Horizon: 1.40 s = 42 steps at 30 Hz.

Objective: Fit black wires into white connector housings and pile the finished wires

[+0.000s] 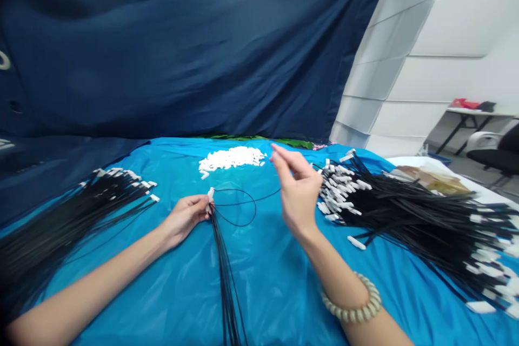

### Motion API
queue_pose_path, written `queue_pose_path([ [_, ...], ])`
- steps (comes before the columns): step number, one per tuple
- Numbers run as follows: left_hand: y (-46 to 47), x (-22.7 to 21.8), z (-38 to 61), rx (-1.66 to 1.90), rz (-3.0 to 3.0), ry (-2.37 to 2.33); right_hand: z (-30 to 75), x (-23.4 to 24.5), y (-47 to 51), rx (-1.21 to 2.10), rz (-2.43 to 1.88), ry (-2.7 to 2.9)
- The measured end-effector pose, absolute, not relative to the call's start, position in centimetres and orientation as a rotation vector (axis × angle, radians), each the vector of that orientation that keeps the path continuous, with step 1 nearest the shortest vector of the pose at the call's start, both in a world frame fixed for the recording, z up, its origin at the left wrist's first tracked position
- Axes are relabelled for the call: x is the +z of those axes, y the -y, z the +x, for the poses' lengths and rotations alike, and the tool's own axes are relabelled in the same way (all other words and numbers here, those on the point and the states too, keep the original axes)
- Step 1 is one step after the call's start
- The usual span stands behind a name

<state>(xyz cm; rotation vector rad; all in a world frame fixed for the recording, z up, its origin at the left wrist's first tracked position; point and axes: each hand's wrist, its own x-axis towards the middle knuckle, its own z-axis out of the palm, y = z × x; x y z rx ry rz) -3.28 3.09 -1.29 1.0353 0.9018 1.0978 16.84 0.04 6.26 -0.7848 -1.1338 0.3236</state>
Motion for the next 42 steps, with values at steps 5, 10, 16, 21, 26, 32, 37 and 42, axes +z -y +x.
queue_pose_path([
  [5,-2.7,-1.0,-3.0,1.159,1.068,-0.886,14.0,4.2,1.1,0.244,-0.91,1.669],
  [10,-2.0,-0.6,-2.6,1.197,1.145,-0.875,12.3,2.6,1.4,0.201,-0.983,1.787],
  [16,-1.7,-0.5,-2.3,1.232,1.194,-0.874,12.3,2.5,1.2,0.189,-1.002,1.767],
  [21,-1.6,-0.5,-2.3,1.249,1.243,-0.907,12.4,2.4,1.3,0.195,-0.998,1.754],
  [26,-1.6,-0.4,-2.1,1.249,1.247,-0.909,12.3,2.4,1.3,0.151,-0.995,1.776],
  [32,-1.5,-0.3,-2.2,1.236,1.286,-0.938,12.4,2.0,1.2,0.048,-1.002,1.867],
  [37,-1.3,0.1,-2.2,1.202,1.373,-0.978,12.6,2.2,1.2,-0.329,-1.097,2.021],
  [42,-1.3,0.1,-2.1,1.143,1.359,-0.977,13.1,2.9,0.8,-0.348,-1.024,2.106],
])
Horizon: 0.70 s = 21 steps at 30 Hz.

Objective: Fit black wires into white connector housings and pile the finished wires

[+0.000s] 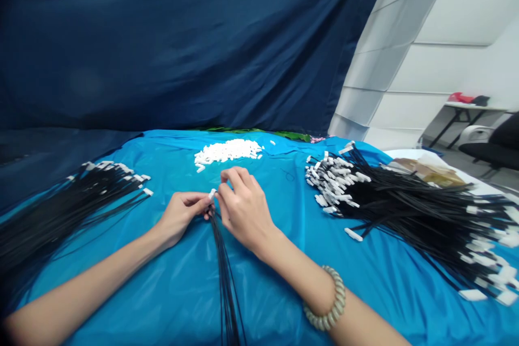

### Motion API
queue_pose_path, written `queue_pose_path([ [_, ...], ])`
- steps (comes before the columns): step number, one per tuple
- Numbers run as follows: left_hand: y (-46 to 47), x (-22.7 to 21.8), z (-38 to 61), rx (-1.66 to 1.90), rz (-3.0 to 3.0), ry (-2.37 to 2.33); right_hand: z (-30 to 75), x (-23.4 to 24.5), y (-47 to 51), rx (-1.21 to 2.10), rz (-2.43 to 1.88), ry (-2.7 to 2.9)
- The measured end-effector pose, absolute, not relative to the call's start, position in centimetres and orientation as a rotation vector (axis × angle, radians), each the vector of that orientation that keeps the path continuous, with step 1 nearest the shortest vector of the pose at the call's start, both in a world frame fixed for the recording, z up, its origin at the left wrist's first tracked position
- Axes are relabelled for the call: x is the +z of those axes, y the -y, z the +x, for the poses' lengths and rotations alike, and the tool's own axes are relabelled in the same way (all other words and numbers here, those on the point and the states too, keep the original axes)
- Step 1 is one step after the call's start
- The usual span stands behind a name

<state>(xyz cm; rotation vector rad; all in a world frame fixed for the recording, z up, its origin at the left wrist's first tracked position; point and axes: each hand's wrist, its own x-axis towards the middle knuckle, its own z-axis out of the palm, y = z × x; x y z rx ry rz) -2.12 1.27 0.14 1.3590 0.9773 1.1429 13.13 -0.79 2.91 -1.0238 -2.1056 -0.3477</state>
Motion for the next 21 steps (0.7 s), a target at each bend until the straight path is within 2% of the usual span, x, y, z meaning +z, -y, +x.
queue_pose_path([
  [5,-1.5,-0.2,-2.2,1.075,1.378,-0.979,13.7,2.8,0.1,0.131,-0.879,2.191],
  [8,-1.5,-0.3,-2.2,1.047,1.382,-0.977,13.7,2.6,0.0,0.249,-0.86,2.157],
  [14,-1.5,-0.5,-2.3,1.043,1.35,-0.952,13.4,2.5,0.1,0.258,-0.896,2.111],
  [21,-2.2,-0.9,-2.7,1.089,1.126,-0.897,15.0,3.9,0.5,-0.052,-0.931,2.268],
])
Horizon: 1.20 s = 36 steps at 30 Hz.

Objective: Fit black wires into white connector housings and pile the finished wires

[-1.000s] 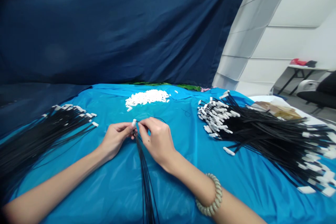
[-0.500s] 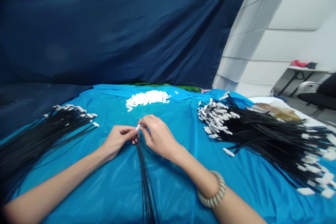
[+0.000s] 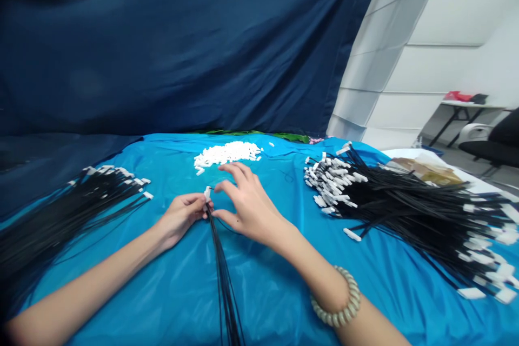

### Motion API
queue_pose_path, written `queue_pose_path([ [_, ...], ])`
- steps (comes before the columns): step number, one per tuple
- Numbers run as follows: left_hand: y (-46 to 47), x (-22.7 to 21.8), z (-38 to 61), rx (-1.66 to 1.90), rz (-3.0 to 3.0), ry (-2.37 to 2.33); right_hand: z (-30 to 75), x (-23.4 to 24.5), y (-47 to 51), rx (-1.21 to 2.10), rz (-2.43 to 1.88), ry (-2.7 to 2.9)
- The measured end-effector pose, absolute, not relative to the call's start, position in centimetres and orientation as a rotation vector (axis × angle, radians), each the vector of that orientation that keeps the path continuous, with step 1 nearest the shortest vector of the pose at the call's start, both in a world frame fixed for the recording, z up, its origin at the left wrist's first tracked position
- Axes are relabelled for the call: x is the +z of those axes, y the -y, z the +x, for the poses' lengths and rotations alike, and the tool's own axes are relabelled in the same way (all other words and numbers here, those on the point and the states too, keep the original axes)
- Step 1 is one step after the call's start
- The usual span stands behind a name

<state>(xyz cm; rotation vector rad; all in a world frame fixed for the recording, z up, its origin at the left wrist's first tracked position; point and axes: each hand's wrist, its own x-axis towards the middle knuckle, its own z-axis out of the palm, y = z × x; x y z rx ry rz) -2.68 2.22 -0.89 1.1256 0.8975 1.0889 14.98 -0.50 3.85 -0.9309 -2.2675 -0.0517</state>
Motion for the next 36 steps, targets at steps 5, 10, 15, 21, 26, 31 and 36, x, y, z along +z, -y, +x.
queue_pose_path([
  [5,-2.6,-0.7,-3.0,1.131,1.027,-0.883,15.9,3.9,0.5,-0.177,-0.969,2.476],
  [10,-2.4,-0.4,-3.0,1.104,0.967,-0.832,16.2,3.5,-0.4,-0.32,-0.997,2.373],
  [15,-2.0,-0.2,-2.9,1.101,0.966,-0.77,15.6,2.7,-0.9,-0.48,-1.024,2.233],
  [21,-1.7,0.1,-3.0,1.114,0.986,-0.693,14.6,1.2,-1.0,-0.572,-0.987,2.169],
  [26,-1.6,0.1,-2.8,1.09,0.924,-0.614,13.9,0.4,-1.2,-0.644,-0.974,2.138],
  [31,-1.6,0.0,-2.6,1.105,0.913,-0.591,13.2,-0.2,-1.0,-0.734,-0.951,2.176],
  [36,-1.4,0.3,-2.5,1.094,0.891,-0.609,13.3,-0.3,-0.9,-0.651,-0.994,2.205],
])
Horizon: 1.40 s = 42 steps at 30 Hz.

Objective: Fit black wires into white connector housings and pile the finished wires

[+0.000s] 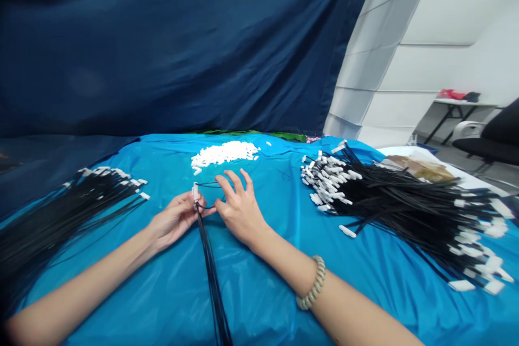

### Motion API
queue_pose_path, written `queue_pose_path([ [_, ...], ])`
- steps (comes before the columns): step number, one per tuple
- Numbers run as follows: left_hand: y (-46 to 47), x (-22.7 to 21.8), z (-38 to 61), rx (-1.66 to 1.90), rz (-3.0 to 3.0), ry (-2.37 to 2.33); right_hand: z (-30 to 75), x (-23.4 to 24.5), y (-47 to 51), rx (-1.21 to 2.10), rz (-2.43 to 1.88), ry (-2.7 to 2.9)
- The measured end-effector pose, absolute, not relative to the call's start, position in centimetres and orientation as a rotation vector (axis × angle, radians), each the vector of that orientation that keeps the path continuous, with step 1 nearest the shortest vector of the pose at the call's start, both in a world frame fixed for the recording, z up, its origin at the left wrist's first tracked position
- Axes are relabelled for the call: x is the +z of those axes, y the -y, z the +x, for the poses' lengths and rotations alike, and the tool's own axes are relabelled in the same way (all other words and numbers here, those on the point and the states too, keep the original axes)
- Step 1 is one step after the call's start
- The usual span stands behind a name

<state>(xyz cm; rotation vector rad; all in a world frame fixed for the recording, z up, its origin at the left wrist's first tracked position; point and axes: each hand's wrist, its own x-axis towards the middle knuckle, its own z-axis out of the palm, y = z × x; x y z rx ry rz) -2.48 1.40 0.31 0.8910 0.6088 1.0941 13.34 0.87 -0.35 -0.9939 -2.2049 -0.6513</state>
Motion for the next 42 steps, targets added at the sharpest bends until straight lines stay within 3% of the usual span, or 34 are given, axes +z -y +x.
queue_pose_path([
  [12,-2.1,-0.4,-2.9,1.072,0.927,-0.729,14.5,1.5,-0.3,-0.194,-0.864,2.177],
  [42,-1.7,-0.3,-2.6,0.967,1.128,-0.764,14.3,0.8,-0.3,-0.241,-0.773,2.368],
])
